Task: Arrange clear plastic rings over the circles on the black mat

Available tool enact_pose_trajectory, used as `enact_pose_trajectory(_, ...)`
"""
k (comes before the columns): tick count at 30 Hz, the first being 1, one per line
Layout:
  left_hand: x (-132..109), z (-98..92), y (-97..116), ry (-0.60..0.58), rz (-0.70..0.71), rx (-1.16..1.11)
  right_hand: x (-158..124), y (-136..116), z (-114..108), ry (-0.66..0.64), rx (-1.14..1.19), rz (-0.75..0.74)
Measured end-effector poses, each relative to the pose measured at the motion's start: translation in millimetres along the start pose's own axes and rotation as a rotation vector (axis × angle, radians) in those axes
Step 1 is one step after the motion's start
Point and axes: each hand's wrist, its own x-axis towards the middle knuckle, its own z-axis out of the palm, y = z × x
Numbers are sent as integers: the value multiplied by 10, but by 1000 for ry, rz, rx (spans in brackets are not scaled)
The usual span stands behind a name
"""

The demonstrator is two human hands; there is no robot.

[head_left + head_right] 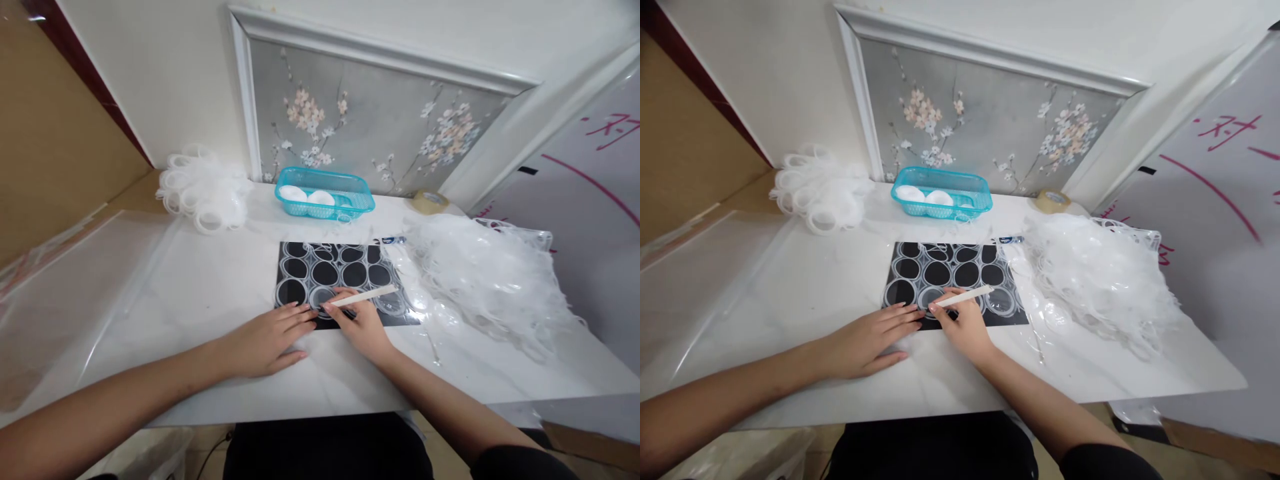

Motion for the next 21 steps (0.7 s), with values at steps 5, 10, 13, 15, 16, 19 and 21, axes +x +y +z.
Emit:
enact_pose_trajectory(5, 3, -1, -4, 2, 0, -28, -76, -22, 35, -8, -143, -104)
enact_pose_trajectory(10, 30, -23, -25, -13, -8, -73, -85, -29, 61, -60, -584, -478)
enact_pose_trajectory(13, 22, -34, -49, -1, -10, -117, 186, 11, -206, 47, -715, -472)
enact_pose_trajectory(15, -4, -34, -62, 14, -21, -121, 357, 46, -470, 333, -699, -345)
enact_pose_trajectory(16, -20, -34, -65, 21, -26, -111, 395, 66, -589, 460, -660, -274)
enact_pose_trajectory(19, -34, -35, -32, 88, 5, -39, 260, 142, -753, 411, -496, -183)
enact_pose_trajectory(21, 19, -38, 36, 141, 73, 24, 40, 201, -698, 221, -355, -146)
